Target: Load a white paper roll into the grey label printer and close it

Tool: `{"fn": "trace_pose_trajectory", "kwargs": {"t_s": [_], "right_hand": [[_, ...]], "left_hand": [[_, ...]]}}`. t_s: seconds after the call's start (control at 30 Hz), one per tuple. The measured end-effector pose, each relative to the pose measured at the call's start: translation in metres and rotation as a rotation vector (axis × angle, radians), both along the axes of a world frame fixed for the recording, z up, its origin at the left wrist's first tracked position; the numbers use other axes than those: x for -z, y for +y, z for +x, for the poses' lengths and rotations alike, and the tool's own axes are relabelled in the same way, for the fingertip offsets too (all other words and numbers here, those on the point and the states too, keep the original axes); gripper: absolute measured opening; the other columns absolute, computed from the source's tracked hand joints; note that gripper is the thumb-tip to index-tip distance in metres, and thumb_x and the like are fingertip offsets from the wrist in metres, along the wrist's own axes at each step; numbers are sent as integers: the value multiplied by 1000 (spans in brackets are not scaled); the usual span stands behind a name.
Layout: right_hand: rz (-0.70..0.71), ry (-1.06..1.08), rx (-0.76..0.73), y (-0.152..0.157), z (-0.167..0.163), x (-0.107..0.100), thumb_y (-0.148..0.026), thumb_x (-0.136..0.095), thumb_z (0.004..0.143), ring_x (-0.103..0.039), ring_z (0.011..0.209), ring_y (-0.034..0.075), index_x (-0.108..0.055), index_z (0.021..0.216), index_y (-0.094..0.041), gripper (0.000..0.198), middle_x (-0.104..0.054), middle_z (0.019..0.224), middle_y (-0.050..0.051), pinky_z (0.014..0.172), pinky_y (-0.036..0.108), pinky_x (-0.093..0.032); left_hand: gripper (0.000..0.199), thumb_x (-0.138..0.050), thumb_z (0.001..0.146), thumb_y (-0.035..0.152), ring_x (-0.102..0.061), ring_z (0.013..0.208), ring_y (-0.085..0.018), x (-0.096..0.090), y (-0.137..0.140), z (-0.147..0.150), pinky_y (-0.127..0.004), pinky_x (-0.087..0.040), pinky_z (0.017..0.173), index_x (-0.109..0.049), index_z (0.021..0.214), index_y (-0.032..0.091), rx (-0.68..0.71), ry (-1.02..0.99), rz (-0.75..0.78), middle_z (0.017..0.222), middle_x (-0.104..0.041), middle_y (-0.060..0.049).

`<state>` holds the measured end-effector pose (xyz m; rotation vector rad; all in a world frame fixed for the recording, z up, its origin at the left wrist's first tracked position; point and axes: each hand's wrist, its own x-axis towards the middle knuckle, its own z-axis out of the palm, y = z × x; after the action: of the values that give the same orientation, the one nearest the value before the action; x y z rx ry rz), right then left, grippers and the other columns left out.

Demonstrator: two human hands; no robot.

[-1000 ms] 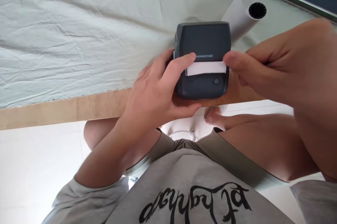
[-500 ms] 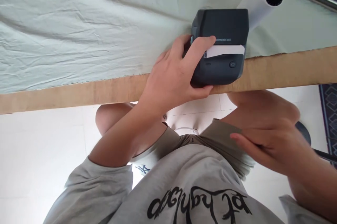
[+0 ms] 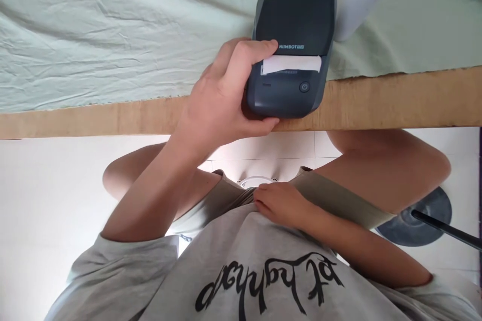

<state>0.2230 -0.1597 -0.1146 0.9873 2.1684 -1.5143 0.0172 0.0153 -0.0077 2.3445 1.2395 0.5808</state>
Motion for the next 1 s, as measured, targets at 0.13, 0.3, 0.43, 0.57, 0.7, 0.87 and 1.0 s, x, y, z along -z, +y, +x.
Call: {"fn": "trace_pose_trajectory", "kwargs": {"t_s": [0.13,0.3,0.43,0.57,0.7,0.87,1.0], "right_hand": [[-52,68,-101,4,-43,18,-57,-71,113,-69,137,22,-69,149,-15,55,-70,148,14,121,47,-67],[-92,75,-173,4,-67,54,-57,-72,112,-69,138,22,-69,150,-15,57,-69,149,14,122,47,-67],[-110,0,-206,-8,-69,77,-57,-71,113,-69,137,22,-69,150,-15,56,-69,148,14,121,46,-67],[-81,-37,-194,-23,-69,91,-56,-70,114,-69,139,21,-71,147,-19,50,-69,150,14,122,43,-66],[-48,-42,-155,-34,-65,96,-56,-69,114,-68,139,20,-71,147,-19,50,-69,151,14,123,44,-66],[-63,-70,-121,-40,-60,102,-56,-70,114,-69,138,21,-70,148,-18,52,-69,150,14,121,44,-66],[-72,-43,-118,-39,-59,107,-56,-69,114,-69,138,20,-71,147,-19,50,-69,151,14,122,44,-66]], "left_hand": [[97,-83,78,13,-57,168,-37,-4,-1,3,-48,-54,136,-46,167,19,32,-41,21,173,-64,-13],[93,-85,85,19,-60,166,-36,-8,-2,4,-49,-57,133,-46,170,22,-15,37,-5,175,-61,-14],[92,-90,87,25,-60,167,-40,-8,-4,4,-55,-60,133,-51,171,31,-66,88,-33,178,-58,-12],[93,-93,88,27,-62,166,-42,-6,-6,2,-58,-59,135,-53,172,29,-62,85,-11,178,-58,-14],[94,-94,87,25,-67,162,-43,-3,-7,1,-59,-61,132,-51,171,28,-62,73,13,177,-60,-16],[95,-95,87,25,-70,158,-41,0,-7,-1,-58,-63,130,-48,169,28,-62,61,36,174,-63,-17],[94,-93,87,25,-69,160,-40,0,-6,-1,-56,-62,131,-49,170,28,-60,57,28,177,-61,-16]]}}
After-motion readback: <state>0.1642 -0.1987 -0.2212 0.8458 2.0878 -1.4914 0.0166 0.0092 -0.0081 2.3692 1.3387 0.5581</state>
